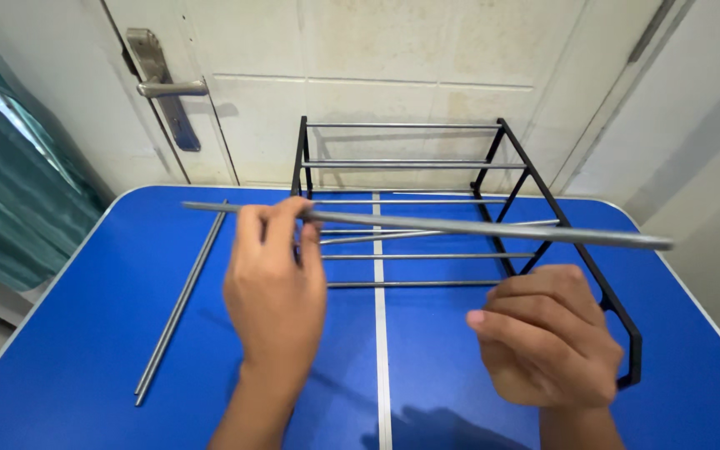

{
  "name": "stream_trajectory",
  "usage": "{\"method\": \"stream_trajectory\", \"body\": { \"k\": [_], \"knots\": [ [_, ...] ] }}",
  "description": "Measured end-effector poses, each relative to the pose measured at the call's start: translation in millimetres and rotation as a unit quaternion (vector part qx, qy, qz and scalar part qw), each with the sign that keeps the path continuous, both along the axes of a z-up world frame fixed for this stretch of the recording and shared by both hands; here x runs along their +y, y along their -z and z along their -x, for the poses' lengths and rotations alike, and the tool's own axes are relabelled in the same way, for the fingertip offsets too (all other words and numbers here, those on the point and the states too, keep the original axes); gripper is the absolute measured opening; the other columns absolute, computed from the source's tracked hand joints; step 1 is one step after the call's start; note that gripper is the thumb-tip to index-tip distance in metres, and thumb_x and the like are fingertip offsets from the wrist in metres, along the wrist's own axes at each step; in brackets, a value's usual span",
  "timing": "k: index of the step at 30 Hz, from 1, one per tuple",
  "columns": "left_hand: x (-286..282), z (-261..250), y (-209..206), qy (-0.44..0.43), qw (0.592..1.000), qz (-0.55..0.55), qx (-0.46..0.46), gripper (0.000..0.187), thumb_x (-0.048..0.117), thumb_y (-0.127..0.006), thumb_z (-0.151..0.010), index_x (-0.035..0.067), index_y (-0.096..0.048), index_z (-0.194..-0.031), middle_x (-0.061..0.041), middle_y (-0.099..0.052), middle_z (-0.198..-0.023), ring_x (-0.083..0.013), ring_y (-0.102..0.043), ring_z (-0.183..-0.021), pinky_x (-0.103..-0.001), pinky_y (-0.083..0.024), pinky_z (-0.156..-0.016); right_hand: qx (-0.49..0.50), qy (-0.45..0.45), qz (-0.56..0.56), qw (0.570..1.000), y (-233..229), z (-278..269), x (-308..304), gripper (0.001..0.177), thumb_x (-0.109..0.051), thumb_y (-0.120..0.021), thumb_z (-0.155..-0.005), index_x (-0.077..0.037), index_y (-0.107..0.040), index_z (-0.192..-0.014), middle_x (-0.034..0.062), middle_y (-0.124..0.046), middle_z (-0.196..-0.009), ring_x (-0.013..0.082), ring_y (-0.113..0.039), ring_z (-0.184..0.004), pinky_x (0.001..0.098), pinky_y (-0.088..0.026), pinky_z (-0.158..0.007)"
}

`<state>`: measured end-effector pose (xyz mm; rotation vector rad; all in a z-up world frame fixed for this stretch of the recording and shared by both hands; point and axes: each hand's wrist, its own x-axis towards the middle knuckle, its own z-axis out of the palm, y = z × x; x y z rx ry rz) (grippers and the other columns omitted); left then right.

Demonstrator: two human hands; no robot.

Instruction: The person inserts multiple metal rods into a black metal rack frame on a blue table. They repeatedly pick up rods, align them with the frame slots, and push them into place, building up the structure layer by layer.

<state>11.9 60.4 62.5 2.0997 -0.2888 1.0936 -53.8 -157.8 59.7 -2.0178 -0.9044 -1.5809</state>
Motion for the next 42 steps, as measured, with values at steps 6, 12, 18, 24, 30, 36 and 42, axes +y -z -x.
{"method": "stream_trajectory", "body": {
  "k": [6, 12, 18, 24, 30, 36, 42],
  "knots": [
    [15.5, -2.9, -6.7, 0.109, 0.980, 0.146, 0.084, 0.015, 0.015, -0.070, -0.099, 0.004, -0.073, -0.109, -0.007, -0.074, -0.088, -0.0150, -0.069, -0.073, -0.030, -0.055, -0.065, 0.024, 0.009, 0.023, 0.999, 0.9, -11.2, -3.0, 0.029, 0.007, -0.080, -0.072, -0.010, -0.072, -0.094, 0.0028, -0.068, -0.080, 0.0195, -0.066, -0.082, 0.0328, -0.042, -0.071],
    [-4.3, -6.2, 8.7, 0.396, 0.850, 0.287, 0.195, 0.027, 0.022, -0.065, -0.099, 0.001, -0.073, -0.114, -0.009, -0.079, -0.095, -0.0135, -0.075, -0.084, -0.027, -0.061, -0.074, 0.024, 0.084, 0.016, 0.996, -6.9, -8.5, 7.2, 0.028, -0.002, -0.081, -0.076, -0.015, -0.073, -0.100, 0.0050, -0.070, -0.100, 0.0274, -0.066, -0.101, 0.0399, -0.048, -0.087],
    [-33.1, -2.1, 21.9, 0.516, 0.763, 0.290, 0.262, 0.040, 0.033, -0.055, -0.105, 0.001, -0.073, -0.122, -0.008, -0.077, -0.098, -0.0143, -0.073, -0.088, -0.028, -0.056, -0.077, 0.093, 0.114, 0.015, 0.989, -8.7, -14.6, 9.6, 0.029, -0.008, -0.082, -0.081, -0.011, -0.073, -0.109, 0.0075, -0.071, -0.104, 0.0261, -0.067, -0.093, 0.0381, -0.049, -0.082],
    [-28.6, 12.0, 7.6, 0.347, 0.877, 0.147, 0.298, 0.036, 0.033, -0.055, -0.103, 0.006, -0.077, -0.112, -0.010, -0.076, -0.084, -0.0170, -0.066, -0.075, -0.030, -0.052, -0.070, 0.149, 0.116, 0.010, 0.982, -5.4, -22.5, 0.5, 0.023, -0.011, -0.083, -0.084, -0.014, -0.076, -0.106, 0.0015, -0.069, -0.087, 0.0189, -0.064, -0.074, 0.0347, -0.044, -0.066],
    [-13.1, 33.9, -10.4, 0.252, 0.968, 0.001, 0.008, 0.022, 0.018, -0.072, -0.095, 0.006, -0.072, -0.112, -0.008, -0.070, -0.104, -0.0243, -0.066, -0.094, -0.037, -0.050, -0.082, 0.171, 0.169, 0.035, 0.970, -9.6, -24.3, -12.1, 0.017, -0.017, -0.085, -0.084, -0.013, -0.076, -0.097, -0.0009, -0.067, -0.082, 0.0187, -0.058, -0.074, 0.0372, -0.038, -0.071],
    [6.2, 30.0, -17.3, 0.178, 0.972, -0.135, -0.076, 0.023, 0.012, -0.076, -0.088, 0.007, -0.071, -0.110, -0.006, -0.067, -0.105, -0.0273, -0.062, -0.099, -0.042, -0.046, -0.085, 0.136, 0.152, 0.064, 0.977, -10.6, -17.4, -23.5, 0.016, -0.017, -0.085, -0.084, -0.015, -0.077, -0.098, -0.0030, -0.069, -0.089, 0.0176, -0.057, -0.081, 0.0386, -0.035, -0.080],
    [24.6, 32.5, 3.3, 0.161, 0.978, -0.122, -0.053, 0.019, 0.007, -0.077, -0.089, 0.004, -0.071, -0.106, -0.008, -0.065, -0.101, -0.0283, -0.064, -0.094, -0.041, -0.052, -0.079, 0.103, 0.122, 0.058, 0.985, -7.5, -14.0, -17.6, 0.017, -0.013, -0.085, -0.089, -0.016, -0.077, -0.103, -0.0019, -0.070, -0.103, 0.0210, -0.063, -0.100, 0.0368, -0.041, -0.091]
  ]
}}
